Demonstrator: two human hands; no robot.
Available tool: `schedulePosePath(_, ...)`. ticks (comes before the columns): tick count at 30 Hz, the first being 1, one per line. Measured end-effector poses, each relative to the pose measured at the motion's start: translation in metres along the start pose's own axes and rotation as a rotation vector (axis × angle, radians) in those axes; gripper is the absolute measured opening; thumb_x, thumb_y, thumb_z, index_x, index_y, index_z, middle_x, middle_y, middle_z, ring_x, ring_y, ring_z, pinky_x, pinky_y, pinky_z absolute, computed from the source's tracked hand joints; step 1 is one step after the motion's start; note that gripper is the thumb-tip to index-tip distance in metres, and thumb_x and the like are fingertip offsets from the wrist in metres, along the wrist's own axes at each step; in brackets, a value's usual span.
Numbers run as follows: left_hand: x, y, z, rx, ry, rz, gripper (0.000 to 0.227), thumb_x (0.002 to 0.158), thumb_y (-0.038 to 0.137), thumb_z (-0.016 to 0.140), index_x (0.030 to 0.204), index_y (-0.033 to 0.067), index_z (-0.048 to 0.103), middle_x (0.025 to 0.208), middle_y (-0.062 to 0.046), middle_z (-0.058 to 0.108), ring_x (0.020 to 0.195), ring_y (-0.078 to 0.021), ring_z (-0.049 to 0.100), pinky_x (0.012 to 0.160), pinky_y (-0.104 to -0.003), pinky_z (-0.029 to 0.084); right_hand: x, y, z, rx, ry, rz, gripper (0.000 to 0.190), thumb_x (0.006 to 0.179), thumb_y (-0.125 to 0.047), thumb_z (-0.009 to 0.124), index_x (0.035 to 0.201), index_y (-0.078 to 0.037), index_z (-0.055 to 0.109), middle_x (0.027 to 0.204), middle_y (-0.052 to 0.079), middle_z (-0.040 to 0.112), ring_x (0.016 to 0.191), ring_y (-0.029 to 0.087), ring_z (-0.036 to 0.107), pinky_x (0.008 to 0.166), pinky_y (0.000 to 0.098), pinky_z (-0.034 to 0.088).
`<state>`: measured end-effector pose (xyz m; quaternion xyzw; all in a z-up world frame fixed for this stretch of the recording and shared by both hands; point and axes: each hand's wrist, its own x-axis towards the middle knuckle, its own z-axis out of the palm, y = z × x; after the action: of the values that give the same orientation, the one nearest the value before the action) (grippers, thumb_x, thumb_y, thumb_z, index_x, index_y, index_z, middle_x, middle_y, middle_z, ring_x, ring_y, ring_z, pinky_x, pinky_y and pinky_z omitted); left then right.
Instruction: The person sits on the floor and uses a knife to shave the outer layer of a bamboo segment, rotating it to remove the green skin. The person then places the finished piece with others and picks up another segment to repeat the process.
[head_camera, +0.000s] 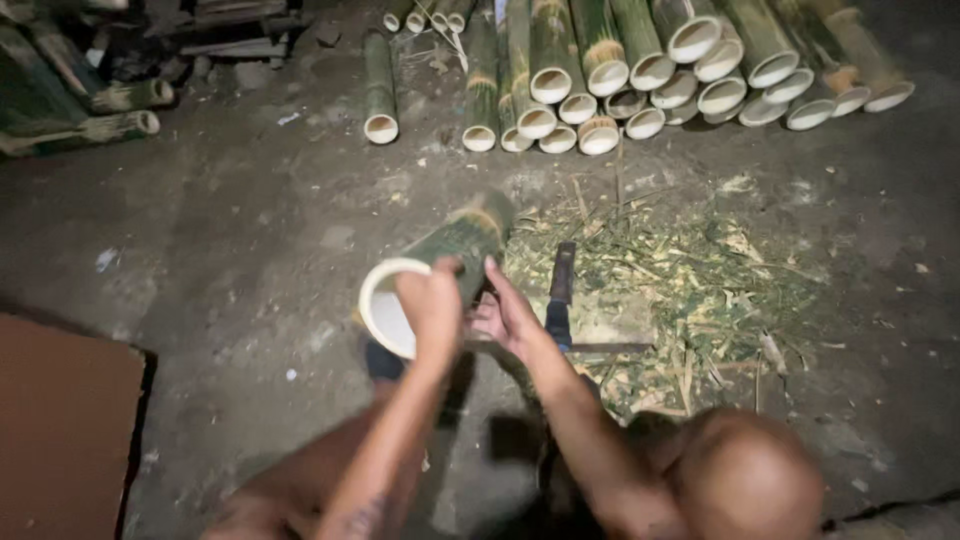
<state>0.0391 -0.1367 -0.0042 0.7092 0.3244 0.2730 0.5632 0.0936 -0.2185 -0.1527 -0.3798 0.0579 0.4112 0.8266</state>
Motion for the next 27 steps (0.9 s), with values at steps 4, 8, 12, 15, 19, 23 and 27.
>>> schedulePosePath(4, -0.018, -0.050, 0.053, -0.275, 0.045, 0.068, 0.022, 0.082, 0.008, 0.067, 0.095, -0.0097, 0.070, 0.090, -0.016, 0.075, 0.080, -0.0232, 0.071, 0.073, -0.038, 0.056, 0.010, -0.053, 0.009, 0.082, 0.015, 0.035, 0.074, 0.083, -0.065, 0.063, 0.139, -0.017, 0.055, 0.121, 0.010, 0.069, 0.098, 0.023, 0.072, 0.077, 0.0403, 0.062)
schedulePosePath(8, 0.014, -0.107, 0.117, -0.487, 0.062, 0.146, 0.034, 0.089, 0.007, 0.067, 0.119, -0.0091, 0.064, 0.114, -0.014, 0.072, 0.099, -0.0221, 0.069, 0.088, -0.036, 0.056, 0.084, -0.083, -0.018, -0.088, -0.018, -0.038, 0.076, 0.086, -0.052, 0.073, 0.148, -0.012, 0.053, 0.128, 0.012, 0.065, 0.104, 0.022, 0.068, 0.085, 0.0367, 0.058)
schedulePosePath(12, 0.093, -0.165, 0.191, -0.730, 0.016, 0.076, 0.033, 0.096, 0.012, 0.063, 0.124, -0.0044, 0.061, 0.116, -0.009, 0.071, 0.100, -0.0215, 0.067, 0.086, -0.035, 0.056, 0.197, -0.136, -0.065, -0.489, 0.134, -0.263, 0.075, 0.090, -0.044, 0.076, 0.150, -0.008, 0.048, 0.131, 0.008, 0.065, 0.116, 0.018, 0.063, 0.096, 0.0333, 0.051)
schedulePosePath(15, 0.161, -0.228, 0.226, -0.674, -0.125, -0.394, 0.034, 0.095, 0.010, 0.068, 0.125, -0.0033, 0.061, 0.100, -0.010, 0.068, 0.083, -0.0233, 0.060, 0.070, -0.039, 0.047, 0.279, -0.146, -0.086, -0.426, 0.158, -0.263, 0.073, 0.085, -0.031, 0.078, 0.146, -0.007, 0.047, 0.123, 0.009, 0.068, 0.110, 0.021, 0.066, 0.092, 0.0365, 0.054)
schedulePosePath(19, 0.250, -0.315, 0.260, -1.086, -0.446, -0.779, 0.033, 0.092, 0.010, 0.063, 0.123, 0.0004, 0.061, 0.100, -0.009, 0.073, 0.083, -0.0199, 0.069, 0.071, -0.032, 0.054, 0.354, -0.151, -0.119, -0.401, 0.167, -0.526, 0.072, 0.084, -0.019, 0.082, 0.146, -0.004, 0.049, 0.122, 0.007, 0.068, 0.107, 0.016, 0.065, 0.091, 0.0322, 0.054)
schedulePosePath(23, 0.323, -0.387, 0.293, -1.385, -0.728, -0.779, 0.036, 0.109, 0.008, 0.061, 0.143, -0.0021, 0.061, 0.096, -0.013, 0.071, 0.075, -0.0190, 0.067, 0.064, -0.031, 0.054, 0.424, -0.147, -0.154, -0.692, 0.259, -0.638, 0.061, 0.087, -0.020, 0.080, 0.141, -0.002, 0.057, 0.114, 0.011, 0.073, 0.101, 0.016, 0.068, 0.089, 0.0330, 0.056)
schedulePosePath(27, 0.389, -0.406, 0.355, -1.176, -0.973, -0.301, 0.034, 0.113, 0.008, 0.060, 0.146, -0.0010, 0.063, 0.109, -0.009, 0.069, 0.089, -0.0154, 0.066, 0.077, -0.029, 0.053, 0.466, -0.155, -0.189, -0.837, 0.456, -0.635, 0.050, 0.092, -0.020, 0.073, 0.137, -0.003, 0.060, 0.115, 0.014, 0.074, 0.103, 0.020, 0.070, 0.089, 0.0333, 0.055)
